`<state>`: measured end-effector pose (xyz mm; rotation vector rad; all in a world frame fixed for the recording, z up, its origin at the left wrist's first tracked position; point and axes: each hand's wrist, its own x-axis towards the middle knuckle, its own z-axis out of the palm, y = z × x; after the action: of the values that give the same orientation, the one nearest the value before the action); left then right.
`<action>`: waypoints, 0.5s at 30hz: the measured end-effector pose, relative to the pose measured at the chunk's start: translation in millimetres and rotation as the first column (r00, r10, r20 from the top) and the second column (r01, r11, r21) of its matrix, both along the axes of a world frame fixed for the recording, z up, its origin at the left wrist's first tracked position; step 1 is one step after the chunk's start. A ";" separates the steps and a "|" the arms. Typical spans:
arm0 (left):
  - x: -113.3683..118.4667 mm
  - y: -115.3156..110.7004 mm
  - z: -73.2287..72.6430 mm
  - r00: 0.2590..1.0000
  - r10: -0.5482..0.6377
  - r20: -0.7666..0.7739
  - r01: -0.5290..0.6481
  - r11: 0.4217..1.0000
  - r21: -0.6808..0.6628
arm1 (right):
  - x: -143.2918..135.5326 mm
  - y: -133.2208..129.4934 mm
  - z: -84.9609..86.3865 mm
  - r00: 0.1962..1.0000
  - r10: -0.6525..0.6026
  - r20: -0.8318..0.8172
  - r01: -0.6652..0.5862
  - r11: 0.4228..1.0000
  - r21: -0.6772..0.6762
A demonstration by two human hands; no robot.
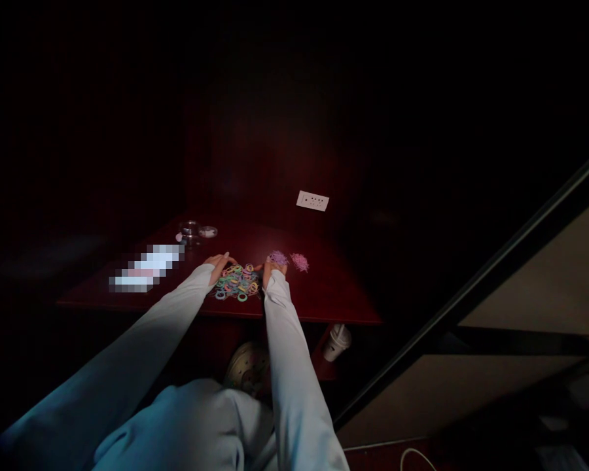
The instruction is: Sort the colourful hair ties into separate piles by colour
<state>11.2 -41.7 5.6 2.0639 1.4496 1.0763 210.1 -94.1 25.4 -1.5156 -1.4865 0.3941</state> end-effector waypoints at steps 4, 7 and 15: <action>1.4 -5.1 -1.4 0.999 -0.049 -0.010 0.049 0.999 0.007 | 2.1 4.2 -1.6 1.000 0.013 -0.007 -0.013 1.000 -0.025; 0.6 -7.1 0.0 0.998 -0.061 -0.023 0.060 0.998 -0.032 | 4.5 9.7 -2.4 1.000 0.017 -0.019 -0.017 1.000 -0.015; -2.8 -0.9 -3.5 0.996 -0.081 -0.024 0.079 0.994 -0.075 | -1.1 1.8 -1.0 0.982 0.188 0.002 -0.188 0.981 -0.042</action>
<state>8.4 -42.6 2.1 2.0739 1.3855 0.9530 209.0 -92.3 24.3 -1.4129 -1.6417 0.5352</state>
